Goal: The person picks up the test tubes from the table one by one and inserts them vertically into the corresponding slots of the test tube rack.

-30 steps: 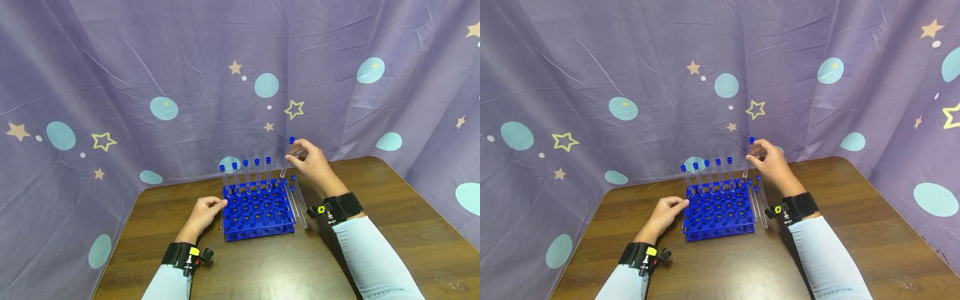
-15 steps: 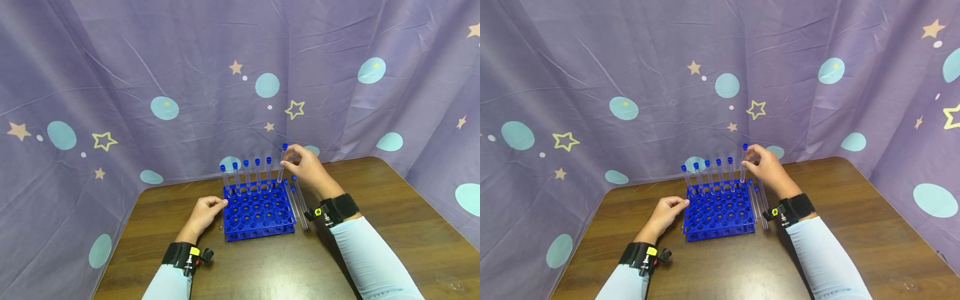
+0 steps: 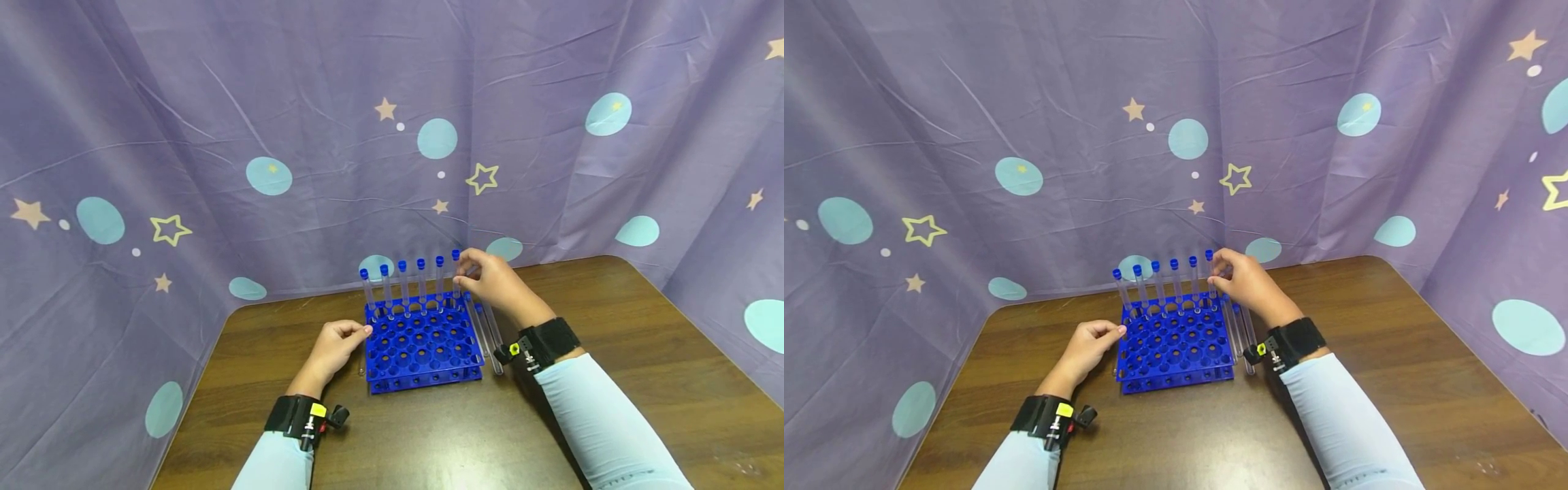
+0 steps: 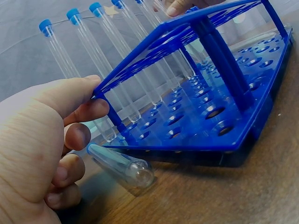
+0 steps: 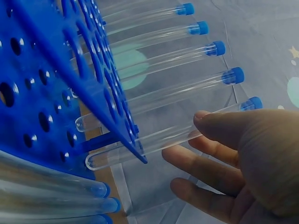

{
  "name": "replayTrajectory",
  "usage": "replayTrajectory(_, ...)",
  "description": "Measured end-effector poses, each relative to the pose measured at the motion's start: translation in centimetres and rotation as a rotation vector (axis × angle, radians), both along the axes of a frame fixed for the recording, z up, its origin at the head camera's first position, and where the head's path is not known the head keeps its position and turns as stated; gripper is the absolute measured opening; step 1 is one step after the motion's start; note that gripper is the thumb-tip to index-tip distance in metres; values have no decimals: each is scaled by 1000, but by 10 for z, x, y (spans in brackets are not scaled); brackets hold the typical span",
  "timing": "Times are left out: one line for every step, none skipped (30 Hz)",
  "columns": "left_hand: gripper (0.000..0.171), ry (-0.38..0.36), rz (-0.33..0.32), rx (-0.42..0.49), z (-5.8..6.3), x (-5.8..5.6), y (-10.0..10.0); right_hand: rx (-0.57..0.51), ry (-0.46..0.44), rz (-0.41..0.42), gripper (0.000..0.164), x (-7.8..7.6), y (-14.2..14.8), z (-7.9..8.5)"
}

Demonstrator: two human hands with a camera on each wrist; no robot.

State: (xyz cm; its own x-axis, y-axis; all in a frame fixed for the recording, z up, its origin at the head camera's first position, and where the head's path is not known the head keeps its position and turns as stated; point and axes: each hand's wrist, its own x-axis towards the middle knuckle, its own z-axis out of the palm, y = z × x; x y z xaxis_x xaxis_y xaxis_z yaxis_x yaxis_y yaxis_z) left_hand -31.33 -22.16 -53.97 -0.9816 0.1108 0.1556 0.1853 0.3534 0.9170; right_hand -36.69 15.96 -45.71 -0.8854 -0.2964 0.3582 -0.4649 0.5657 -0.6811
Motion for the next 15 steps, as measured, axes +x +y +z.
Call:
replayTrajectory(18,-1,0,1,0,0,0,6,-3,0,28,-1,0,-1)
replayTrajectory(19,-3,1,1,0,-1,0,8,-2,3,28,-2,1,-2)
replayTrajectory(19,-4,1,0,-1,-1,0,10,-2,5,28,-2,1,-2)
replayTrajectory(19,-6,0,1,0,0,0,11,-1,7,28,-2,1,-3)
replayTrajectory(19,-7,0,-1,0,0,0,11,0,11,28,-3,2,-3)
replayTrajectory(19,-7,0,-3,0,0,0,11,-2,13,28,-3,2,-3)
replayTrajectory(19,-8,0,-4,1,1,0,11,-3,15,28,-3,3,-3)
replayTrajectory(19,-7,0,-7,1,1,0,13,-3,18,28,-3,3,-3)
replayTrajectory(19,-6,-2,-8,1,1,0,17,-3,21,27,-3,3,-3)
replayTrajectory(19,-4,-4,-7,1,1,0,19,-2,25,27,-3,3,-3)
replayTrajectory(18,-3,-6,-5,1,1,0,20,0,30,27,-3,3,-3)
replayTrajectory(18,-2,-8,-3,0,1,0,22,1,33,26,-3,3,-3)
replayTrajectory(18,0,-9,1,0,0,0,24,-1,36,26,-2,3,-3)
replayTrajectory(18,2,-11,4,0,0,0,26,-3,39,25,-2,3,-3)
replayTrajectory(18,2,-13,9,-1,0,0,27,-7,40,24,-2,3,-2)
